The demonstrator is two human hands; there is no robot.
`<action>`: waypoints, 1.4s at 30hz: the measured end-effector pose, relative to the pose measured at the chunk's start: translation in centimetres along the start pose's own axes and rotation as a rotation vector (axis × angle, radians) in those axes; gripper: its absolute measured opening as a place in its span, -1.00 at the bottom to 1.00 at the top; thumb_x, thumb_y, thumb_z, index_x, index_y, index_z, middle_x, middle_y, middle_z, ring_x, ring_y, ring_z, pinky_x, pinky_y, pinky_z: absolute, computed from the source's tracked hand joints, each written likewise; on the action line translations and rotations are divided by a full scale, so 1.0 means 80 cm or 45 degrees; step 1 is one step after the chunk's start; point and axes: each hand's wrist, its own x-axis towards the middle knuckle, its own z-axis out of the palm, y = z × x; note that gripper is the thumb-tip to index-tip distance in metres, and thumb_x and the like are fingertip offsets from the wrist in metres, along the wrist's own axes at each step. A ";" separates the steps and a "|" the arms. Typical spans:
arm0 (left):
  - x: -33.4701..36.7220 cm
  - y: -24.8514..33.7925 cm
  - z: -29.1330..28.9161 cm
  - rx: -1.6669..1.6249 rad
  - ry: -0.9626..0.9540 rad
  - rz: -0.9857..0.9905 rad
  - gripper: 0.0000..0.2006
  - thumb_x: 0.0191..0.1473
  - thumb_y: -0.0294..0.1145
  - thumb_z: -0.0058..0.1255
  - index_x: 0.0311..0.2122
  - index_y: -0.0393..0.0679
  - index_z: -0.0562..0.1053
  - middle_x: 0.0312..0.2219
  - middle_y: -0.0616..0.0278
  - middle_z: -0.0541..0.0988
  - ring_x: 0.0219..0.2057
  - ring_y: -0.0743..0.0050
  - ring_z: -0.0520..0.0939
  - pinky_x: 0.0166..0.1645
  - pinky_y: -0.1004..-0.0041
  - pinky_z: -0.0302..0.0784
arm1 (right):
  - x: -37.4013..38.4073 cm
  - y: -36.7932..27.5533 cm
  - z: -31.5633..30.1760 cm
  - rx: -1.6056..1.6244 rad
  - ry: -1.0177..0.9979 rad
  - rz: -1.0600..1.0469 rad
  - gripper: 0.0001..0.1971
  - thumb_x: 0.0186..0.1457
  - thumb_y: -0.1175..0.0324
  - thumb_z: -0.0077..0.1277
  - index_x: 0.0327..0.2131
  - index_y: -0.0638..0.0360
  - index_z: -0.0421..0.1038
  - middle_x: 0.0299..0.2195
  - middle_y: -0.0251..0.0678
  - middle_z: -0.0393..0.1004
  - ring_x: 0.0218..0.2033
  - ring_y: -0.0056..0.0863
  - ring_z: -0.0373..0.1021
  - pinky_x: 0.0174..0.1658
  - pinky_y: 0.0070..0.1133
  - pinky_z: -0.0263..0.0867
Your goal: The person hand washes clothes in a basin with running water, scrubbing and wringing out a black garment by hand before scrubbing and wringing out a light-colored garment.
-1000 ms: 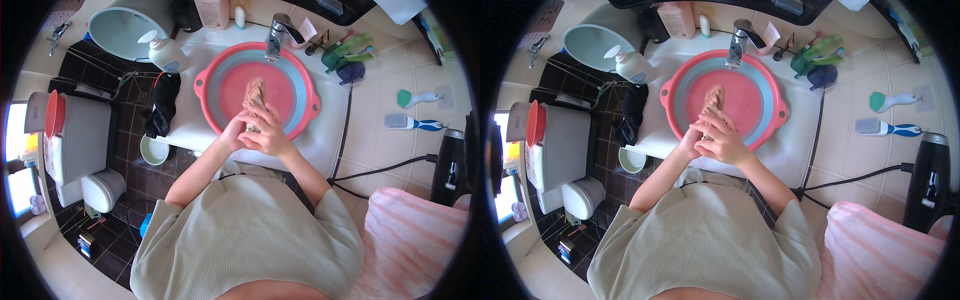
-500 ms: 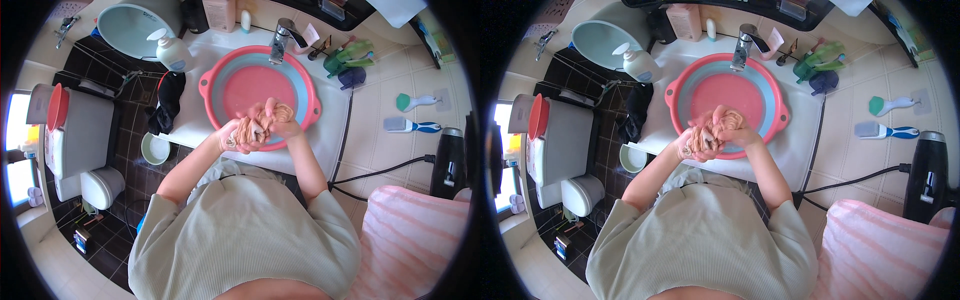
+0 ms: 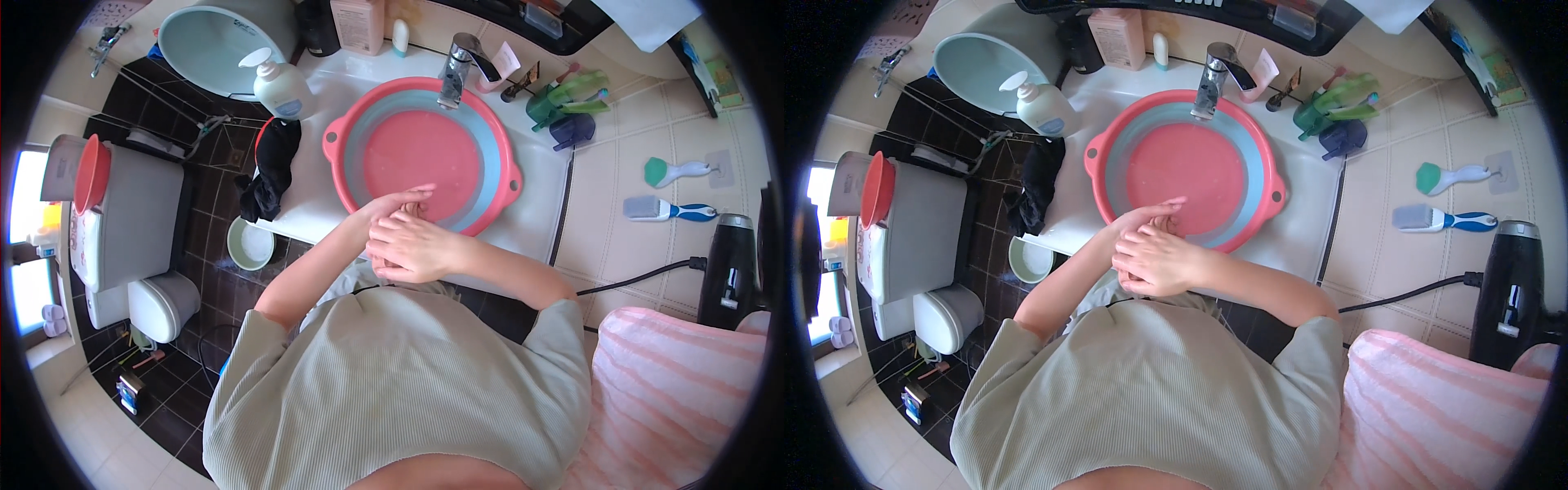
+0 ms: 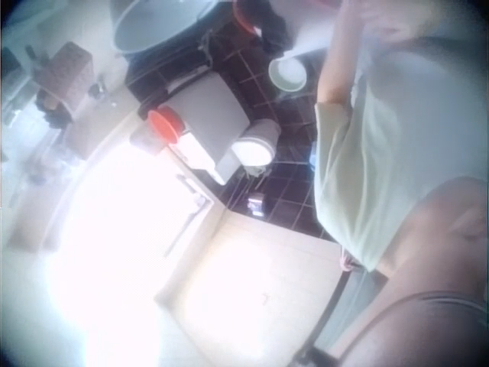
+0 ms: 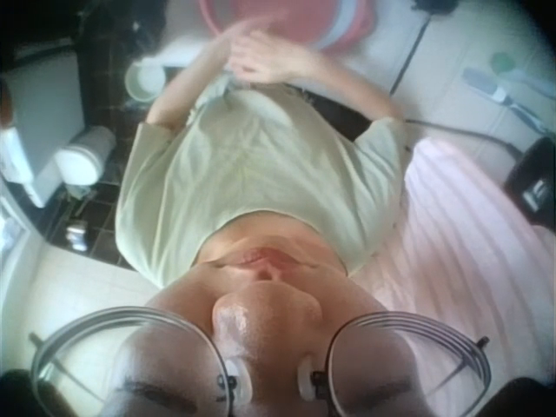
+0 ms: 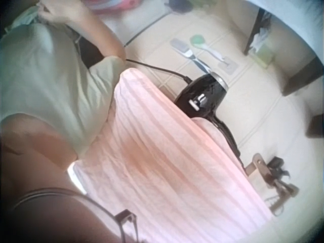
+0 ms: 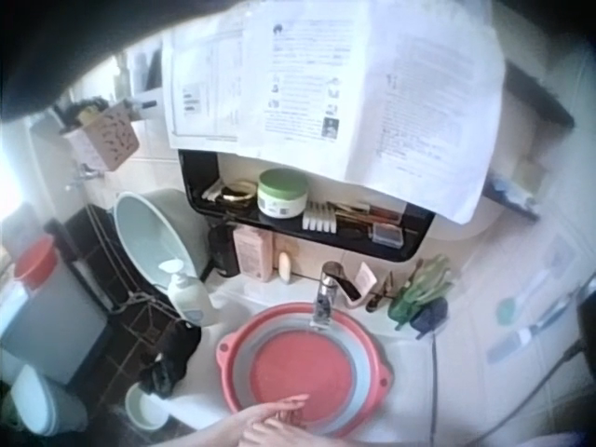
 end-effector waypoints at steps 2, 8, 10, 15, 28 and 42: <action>-0.014 0.011 0.015 0.039 0.058 0.030 -0.63 0.03 -0.34 -0.02 -0.02 -0.06 0.28 -0.44 0.36 0.38 -0.38 0.67 0.38 -0.24 0.54 0.37 | 0.005 0.006 -0.006 -0.144 0.063 -0.058 -0.68 -0.13 0.14 0.00 -0.37 0.18 0.36 -0.34 -0.28 0.30 -0.26 -0.39 0.22 -0.19 -0.42 0.13; 0.003 0.002 -0.017 0.048 0.104 0.119 -0.74 0.09 -0.36 -0.23 -0.08 -0.07 0.30 -0.26 0.25 0.40 -0.15 0.43 0.40 0.08 0.30 0.22 | 0.016 0.010 -0.025 -0.140 0.195 -0.326 -0.79 -0.27 0.29 0.06 -0.51 0.14 0.34 -0.32 -0.26 0.31 -0.22 -0.32 0.27 -0.11 -0.40 0.17; -0.003 0.002 -0.009 -0.175 0.090 0.212 -0.75 0.09 -0.38 -0.23 -0.10 -0.08 0.30 -0.27 0.25 0.40 -0.15 0.39 0.41 0.07 0.28 0.25 | 0.020 0.008 -0.026 -0.184 0.296 -0.367 -0.83 -0.32 0.35 0.07 -0.57 0.15 0.33 -0.26 -0.27 0.33 -0.17 -0.29 0.30 -0.05 -0.36 0.19; -0.026 0.002 0.012 -0.705 0.033 0.575 -0.79 0.06 -0.44 -0.24 -0.16 -0.08 0.31 -0.30 0.23 0.39 -0.15 0.30 0.42 0.04 0.23 0.32 | 0.015 0.028 -0.014 0.061 0.656 -0.088 -0.86 -0.18 0.49 0.02 -0.48 0.19 0.27 -0.24 -0.20 0.40 -0.21 -0.23 0.36 0.00 -0.30 0.20; -0.037 0.055 0.083 1.309 0.659 2.644 -0.90 -0.40 -0.64 -0.06 -0.69 -0.16 0.34 -0.65 0.27 0.41 -0.49 0.32 0.51 -0.21 0.31 0.50 | 0.073 0.033 -0.036 2.596 1.907 0.561 -0.74 0.17 0.11 -0.23 -0.50 0.00 0.20 -0.71 -0.55 0.08 -0.58 -0.69 0.12 -0.49 -0.69 0.09; -0.023 -0.020 0.004 2.910 -1.023 2.204 -0.89 -0.55 -0.26 -0.07 -0.80 -0.02 0.33 -0.73 0.46 0.30 -0.57 0.49 0.40 -0.43 0.52 0.38 | 0.043 0.087 0.030 2.498 -0.057 1.241 -0.60 0.15 0.12 -0.32 -0.74 -0.04 0.02 -0.85 -0.60 -0.04 -0.84 -0.80 -0.14 -0.75 -0.77 -0.17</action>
